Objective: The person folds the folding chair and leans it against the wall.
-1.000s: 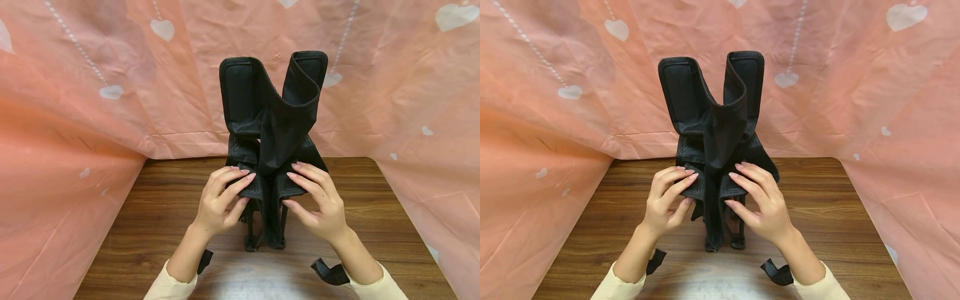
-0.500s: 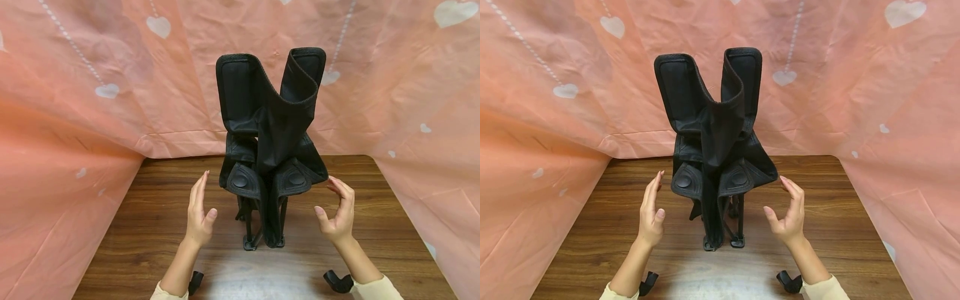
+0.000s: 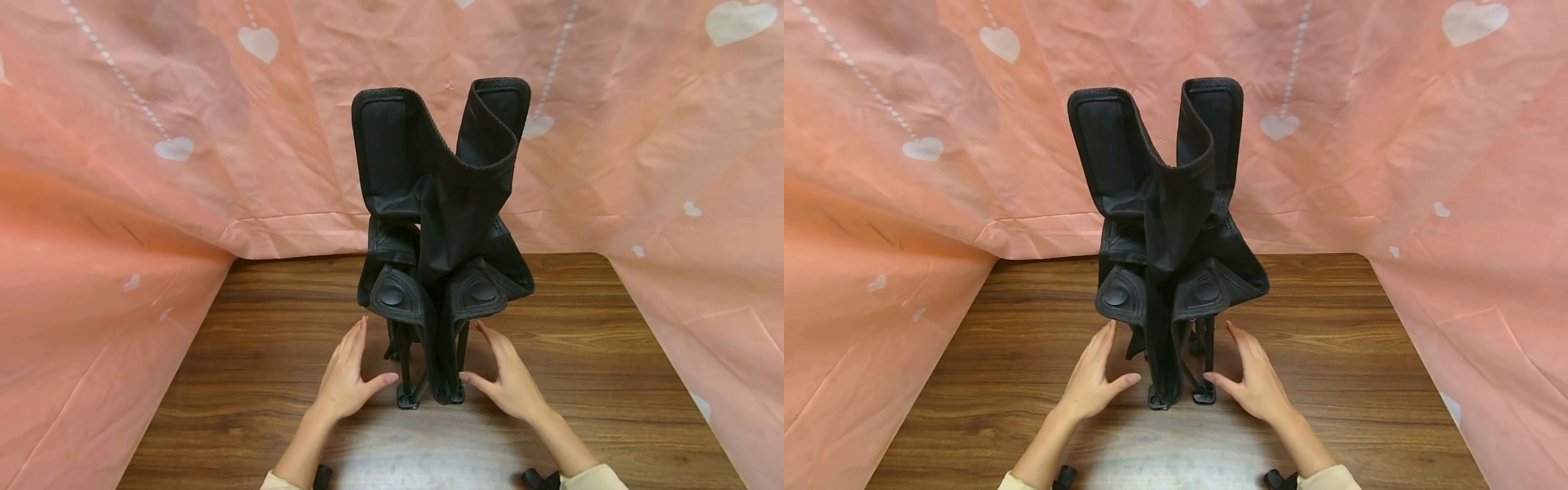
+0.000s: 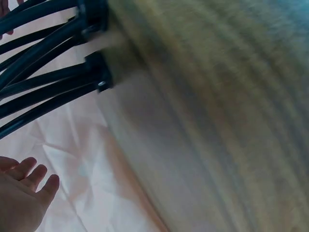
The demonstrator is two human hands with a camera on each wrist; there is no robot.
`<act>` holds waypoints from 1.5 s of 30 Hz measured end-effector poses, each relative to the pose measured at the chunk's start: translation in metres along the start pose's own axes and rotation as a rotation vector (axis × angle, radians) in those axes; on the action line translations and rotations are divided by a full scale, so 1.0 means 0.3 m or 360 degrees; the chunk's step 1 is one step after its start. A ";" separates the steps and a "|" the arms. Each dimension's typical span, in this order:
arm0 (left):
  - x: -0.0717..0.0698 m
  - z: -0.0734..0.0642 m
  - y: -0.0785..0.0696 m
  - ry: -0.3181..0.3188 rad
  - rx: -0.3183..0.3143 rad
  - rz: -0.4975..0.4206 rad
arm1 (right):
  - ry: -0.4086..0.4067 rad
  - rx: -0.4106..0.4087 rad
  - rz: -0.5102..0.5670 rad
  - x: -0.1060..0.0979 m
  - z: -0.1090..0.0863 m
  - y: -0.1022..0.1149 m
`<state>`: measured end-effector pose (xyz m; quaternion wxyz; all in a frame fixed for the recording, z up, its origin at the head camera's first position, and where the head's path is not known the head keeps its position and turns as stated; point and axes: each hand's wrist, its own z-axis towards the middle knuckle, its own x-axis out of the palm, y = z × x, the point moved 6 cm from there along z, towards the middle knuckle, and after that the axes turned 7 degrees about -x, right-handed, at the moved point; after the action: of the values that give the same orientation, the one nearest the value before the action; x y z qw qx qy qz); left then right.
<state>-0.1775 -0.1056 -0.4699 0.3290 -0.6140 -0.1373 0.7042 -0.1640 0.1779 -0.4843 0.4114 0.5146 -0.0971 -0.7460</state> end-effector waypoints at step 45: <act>0.273 -0.021 0.061 0.0539 -0.0134 0.0128 | 0.0453 0.0078 -0.0293 0.230 -0.079 -0.014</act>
<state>-0.1791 -0.0687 -0.5455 0.2929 -0.7420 -0.0846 0.5971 -0.1553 0.1380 -0.5447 0.3382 0.6317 -0.0084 -0.6975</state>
